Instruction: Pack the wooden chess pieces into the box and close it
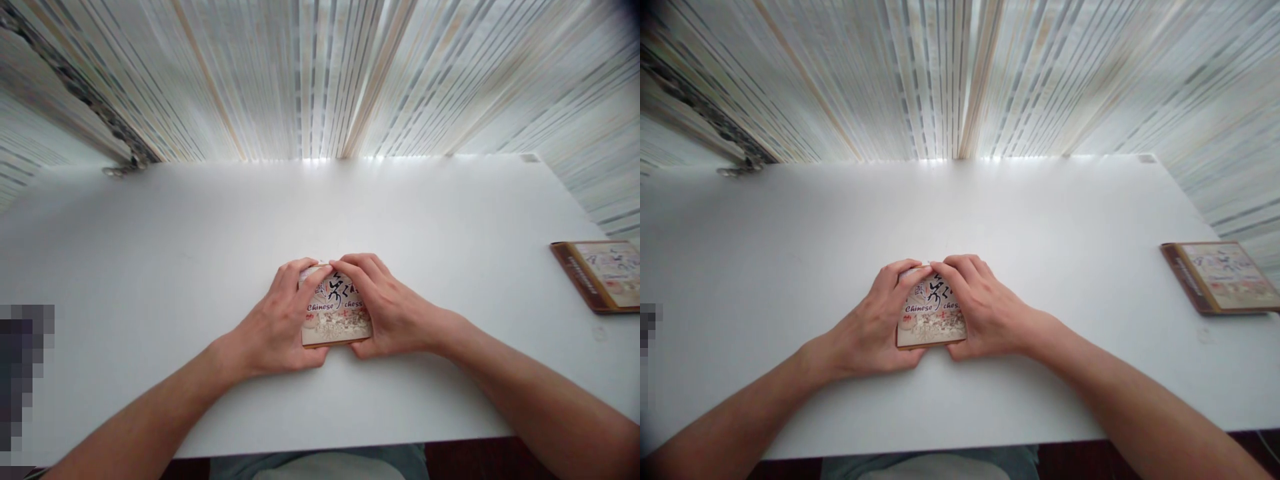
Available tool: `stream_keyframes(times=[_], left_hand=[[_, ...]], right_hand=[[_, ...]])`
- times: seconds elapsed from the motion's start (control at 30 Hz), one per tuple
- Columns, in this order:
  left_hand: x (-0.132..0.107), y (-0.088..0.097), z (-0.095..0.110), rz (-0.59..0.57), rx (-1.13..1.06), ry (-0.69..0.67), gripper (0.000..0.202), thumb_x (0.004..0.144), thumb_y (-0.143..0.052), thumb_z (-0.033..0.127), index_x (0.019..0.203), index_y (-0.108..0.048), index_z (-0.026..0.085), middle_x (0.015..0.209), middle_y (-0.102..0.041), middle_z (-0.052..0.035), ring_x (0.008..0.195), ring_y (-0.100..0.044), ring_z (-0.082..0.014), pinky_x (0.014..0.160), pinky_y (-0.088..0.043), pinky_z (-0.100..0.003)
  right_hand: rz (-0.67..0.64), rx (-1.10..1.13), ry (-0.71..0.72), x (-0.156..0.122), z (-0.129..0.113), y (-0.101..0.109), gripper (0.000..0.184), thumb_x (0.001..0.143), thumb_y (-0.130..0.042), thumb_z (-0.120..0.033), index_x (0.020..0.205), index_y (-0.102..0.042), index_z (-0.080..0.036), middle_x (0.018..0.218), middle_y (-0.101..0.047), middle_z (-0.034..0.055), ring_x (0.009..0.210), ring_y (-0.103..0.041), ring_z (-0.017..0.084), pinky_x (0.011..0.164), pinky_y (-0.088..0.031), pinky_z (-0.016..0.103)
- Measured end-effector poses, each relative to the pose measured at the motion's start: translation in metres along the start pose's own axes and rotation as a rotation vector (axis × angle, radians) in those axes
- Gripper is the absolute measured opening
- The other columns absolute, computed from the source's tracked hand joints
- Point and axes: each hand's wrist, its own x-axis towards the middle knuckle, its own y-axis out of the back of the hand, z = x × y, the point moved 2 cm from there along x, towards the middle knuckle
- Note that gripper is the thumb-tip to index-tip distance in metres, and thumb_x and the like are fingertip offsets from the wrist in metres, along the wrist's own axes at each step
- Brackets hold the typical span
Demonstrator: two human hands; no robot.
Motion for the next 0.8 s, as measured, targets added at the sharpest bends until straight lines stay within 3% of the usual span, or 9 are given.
stream_keyframes(times=[0.1,0.17,0.27,0.37,0.53,0.67,0.8], left_hand=[[-0.002,0.002,0.001,0.058,-0.161,0.076,0.107,0.072,-0.086,0.042,0.161,-0.030,0.023,0.158,-0.036,-0.0193,0.152,-0.035,-0.0425,0.126,-0.039,-0.061],[-0.002,0.000,0.001,0.120,-0.351,0.207,0.093,0.082,-0.080,0.052,0.159,-0.035,0.022,0.157,-0.040,-0.0193,0.149,-0.042,-0.0401,0.123,-0.042,-0.058],[0.001,-0.008,-0.001,0.212,-0.693,0.450,0.067,0.100,-0.061,0.053,0.157,-0.039,0.025,0.147,-0.056,-0.0159,0.127,-0.063,-0.0310,0.105,-0.058,-0.048],[0.006,-0.014,-0.001,0.322,-0.895,0.573,0.057,0.103,-0.060,0.049,0.153,-0.043,0.026,0.122,-0.071,-0.0097,0.100,-0.072,-0.0234,0.083,-0.062,-0.037],[0.009,-0.013,-0.005,0.424,-1.014,0.598,0.036,0.095,-0.073,0.046,0.116,-0.060,0.019,0.094,-0.069,-0.0029,0.079,-0.068,-0.0165,0.070,-0.058,-0.028],[0.008,-0.011,-0.007,0.458,-1.053,0.575,0.032,0.095,-0.072,0.044,0.113,-0.059,0.020,0.089,-0.068,-0.0006,0.073,-0.066,-0.0141,0.066,-0.056,-0.025],[0.009,-0.014,-0.004,0.391,-1.116,0.510,0.027,0.095,-0.071,0.038,0.111,-0.059,0.020,0.084,-0.067,-0.0004,0.073,-0.065,-0.0140,0.067,-0.055,-0.025]], right_hand=[[0.028,-0.006,0.009,-0.002,-0.002,-0.002,0.111,0.064,-0.080,-0.030,0.160,-0.024,-0.024,0.142,-0.046,0.0187,0.132,-0.046,0.042,0.112,-0.048,0.059],[0.051,-0.017,0.024,-0.002,-0.004,-0.004,0.111,0.064,-0.081,-0.028,0.159,-0.024,-0.024,0.142,-0.045,0.0185,0.133,-0.046,0.041,0.112,-0.049,0.059],[0.078,-0.026,0.042,-0.001,-0.009,-0.007,0.113,0.062,-0.080,-0.025,0.160,-0.023,-0.025,0.143,-0.044,0.0186,0.135,-0.043,0.042,0.114,-0.048,0.060],[0.084,-0.022,0.028,0.000,-0.013,-0.010,0.117,0.064,-0.082,-0.025,0.163,-0.021,-0.026,0.145,-0.043,0.0187,0.137,-0.042,0.044,0.115,-0.047,0.063],[0.162,0.199,0.019,0.000,-0.012,-0.010,0.108,0.074,-0.090,-0.052,0.162,-0.033,-0.028,0.151,-0.044,0.0183,0.143,-0.045,0.041,0.117,-0.047,0.061],[0.234,0.666,-0.287,0.001,-0.002,-0.013,0.069,0.094,-0.073,-0.052,0.152,-0.046,-0.026,0.139,-0.062,0.0155,0.117,-0.068,0.031,0.097,-0.063,0.050],[0.205,0.929,-0.520,0.004,0.003,-0.019,0.045,0.094,-0.074,-0.051,0.127,-0.066,-0.021,0.102,-0.076,0.0078,0.088,-0.073,0.023,0.074,-0.063,0.035]])
